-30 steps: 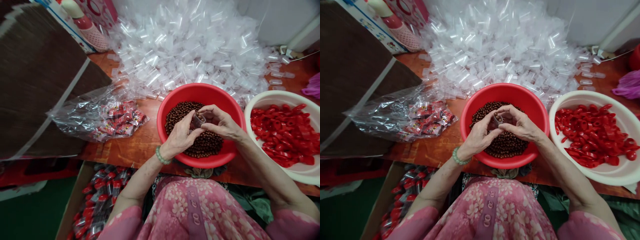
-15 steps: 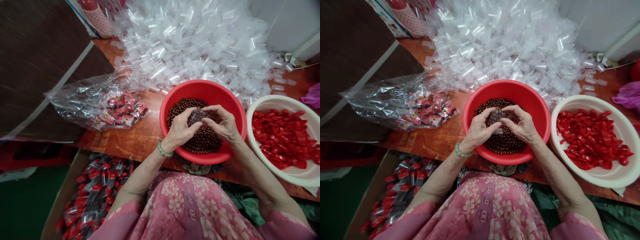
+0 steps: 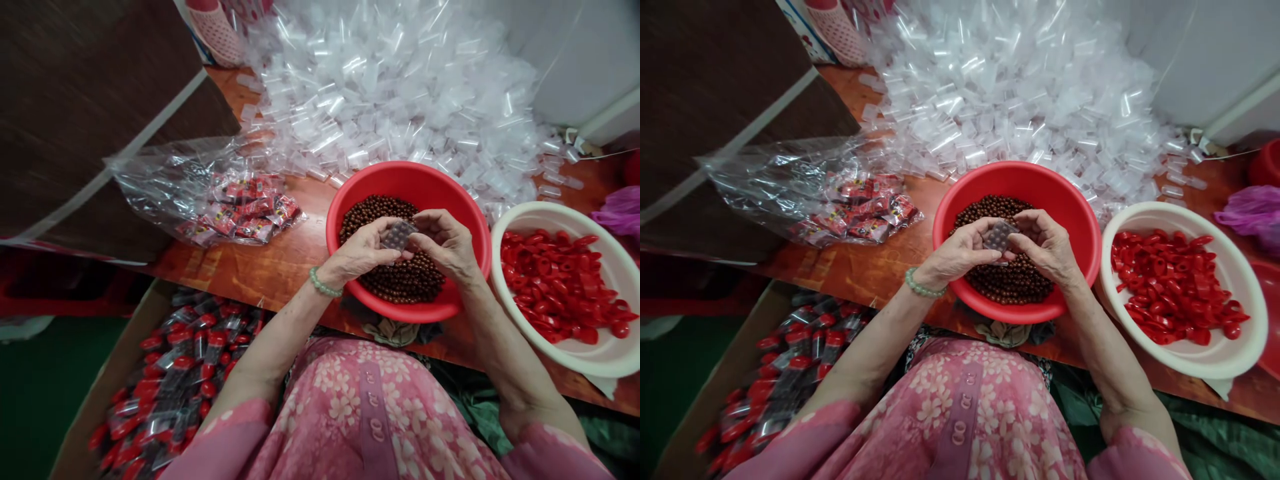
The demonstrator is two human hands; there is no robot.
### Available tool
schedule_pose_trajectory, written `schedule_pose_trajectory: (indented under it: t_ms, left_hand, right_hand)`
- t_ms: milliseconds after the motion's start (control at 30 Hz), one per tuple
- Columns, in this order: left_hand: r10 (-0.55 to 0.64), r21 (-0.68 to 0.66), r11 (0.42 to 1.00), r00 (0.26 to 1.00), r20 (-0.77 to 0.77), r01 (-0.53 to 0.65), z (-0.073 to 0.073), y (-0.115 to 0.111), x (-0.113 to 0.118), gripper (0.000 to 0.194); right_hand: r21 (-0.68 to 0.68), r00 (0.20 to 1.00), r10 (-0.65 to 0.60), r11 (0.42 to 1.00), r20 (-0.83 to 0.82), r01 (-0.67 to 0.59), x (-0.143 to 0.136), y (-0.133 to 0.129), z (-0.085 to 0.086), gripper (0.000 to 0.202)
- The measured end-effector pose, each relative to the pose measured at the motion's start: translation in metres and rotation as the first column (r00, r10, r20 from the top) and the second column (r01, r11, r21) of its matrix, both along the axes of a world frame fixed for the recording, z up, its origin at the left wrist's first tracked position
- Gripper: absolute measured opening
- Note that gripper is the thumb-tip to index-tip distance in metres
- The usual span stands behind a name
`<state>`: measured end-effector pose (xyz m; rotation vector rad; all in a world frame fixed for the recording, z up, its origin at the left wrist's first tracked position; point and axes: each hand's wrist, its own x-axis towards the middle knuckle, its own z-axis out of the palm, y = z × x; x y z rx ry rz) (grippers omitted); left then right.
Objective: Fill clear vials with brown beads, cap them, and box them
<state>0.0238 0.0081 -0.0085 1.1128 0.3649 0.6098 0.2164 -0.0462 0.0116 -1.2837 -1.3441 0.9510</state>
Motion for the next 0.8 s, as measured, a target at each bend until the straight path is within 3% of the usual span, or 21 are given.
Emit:
schedule_pose_trajectory:
  t_ms: [233,400,533,800]
  left_hand:
    - [0.000,-0.199,0.980,1.000,-0.011,-0.002,0.007,-0.002,-0.001,0.056]
    - [-0.016,-0.282,0.959,1.000,0.010,0.018,0.006,0.000,-0.002,0.057]
    - [-0.020,-0.281,0.959,0.999,0.043,0.032,0.003,0.002,-0.002,0.052]
    - [-0.023,-0.273,0.961,0.999,0.045,0.035,0.002,0.002,-0.001,0.053]
  right_hand:
    - [0.063,0.998,-0.001,0.998,-0.056,0.004,0.002,0.003,-0.005,0.045]
    - [0.037,0.995,0.004,0.999,-0.100,-0.001,0.002,0.003,0.000,0.041]
    - [0.016,0.997,-0.016,1.000,-0.078,0.017,0.005,0.002,0.004,0.033]
    - [-0.068,0.994,0.109,0.992,0.003,-0.109,0.008,0.002,0.007,0.037]
